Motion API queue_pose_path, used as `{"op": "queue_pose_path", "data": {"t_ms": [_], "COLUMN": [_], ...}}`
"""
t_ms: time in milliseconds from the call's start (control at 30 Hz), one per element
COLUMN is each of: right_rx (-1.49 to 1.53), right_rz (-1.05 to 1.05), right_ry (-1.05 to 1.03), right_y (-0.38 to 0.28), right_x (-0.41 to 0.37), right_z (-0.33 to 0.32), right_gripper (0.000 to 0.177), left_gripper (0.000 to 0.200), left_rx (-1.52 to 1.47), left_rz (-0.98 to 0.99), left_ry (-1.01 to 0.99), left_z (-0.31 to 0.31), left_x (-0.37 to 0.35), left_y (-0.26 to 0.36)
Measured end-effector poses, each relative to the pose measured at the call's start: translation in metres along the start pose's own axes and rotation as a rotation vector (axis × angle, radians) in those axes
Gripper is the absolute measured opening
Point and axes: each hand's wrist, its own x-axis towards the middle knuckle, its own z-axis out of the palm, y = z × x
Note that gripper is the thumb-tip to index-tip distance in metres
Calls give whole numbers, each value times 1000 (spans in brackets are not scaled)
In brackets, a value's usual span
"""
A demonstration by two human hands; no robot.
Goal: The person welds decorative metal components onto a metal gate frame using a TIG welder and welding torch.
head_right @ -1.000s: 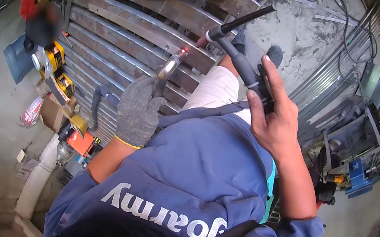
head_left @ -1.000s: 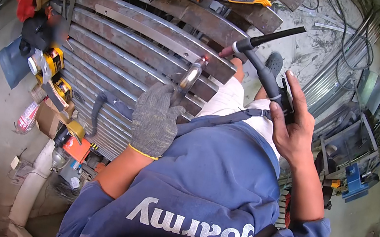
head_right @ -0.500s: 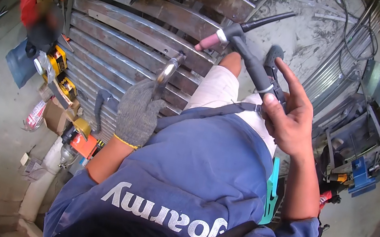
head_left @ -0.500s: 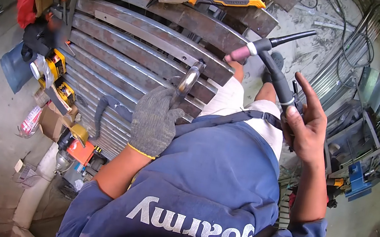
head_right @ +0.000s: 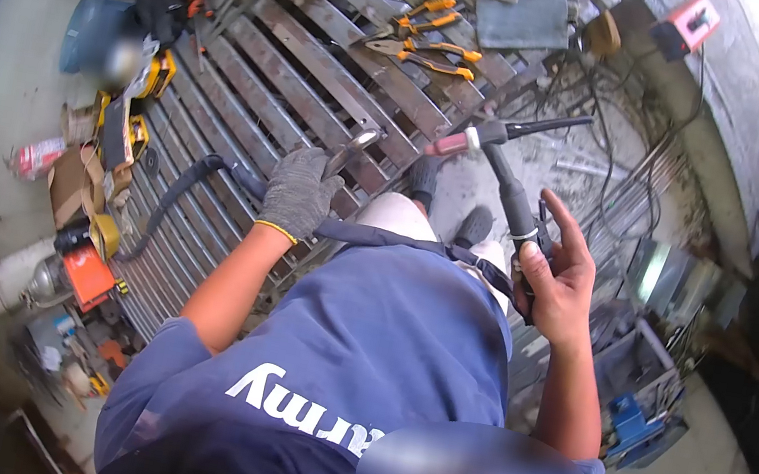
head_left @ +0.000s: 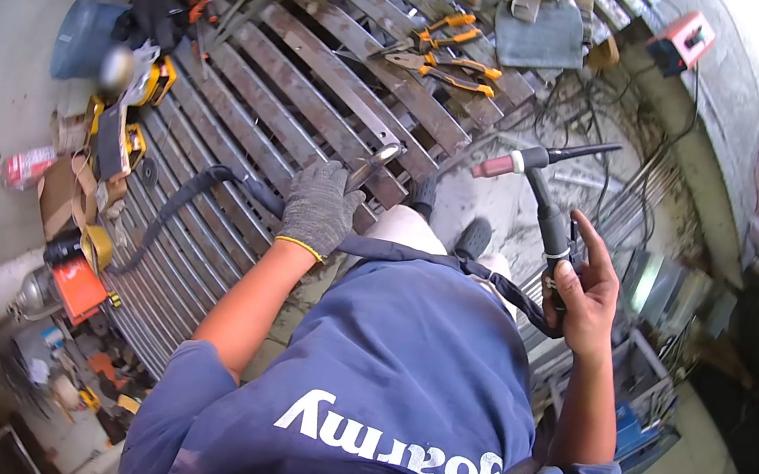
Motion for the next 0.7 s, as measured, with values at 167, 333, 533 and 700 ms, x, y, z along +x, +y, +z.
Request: {"op": "queue_pose_path", "data": {"t_ms": [167,333,533,700], "right_rx": [-405,-512,-1070,-1359], "right_rz": [-310,-521,-732,-1565], "right_ry": [105,-4,-184,-62], "right_y": [-4,-22,-126,-330], "right_x": [-11,3,28,47], "right_z": [-12,-6,36,105], "right_gripper": [74,83,84,62], "left_gripper": [80,81,76,80], "left_rx": [37,-85,-144,-221], "left_rz": [-127,-191,-453,-595], "left_ry": [300,475,476,516], "left_z": [25,65,120,140], "left_x": [-71,-167,-272,-321], "left_y": [15,31,57,68]}}
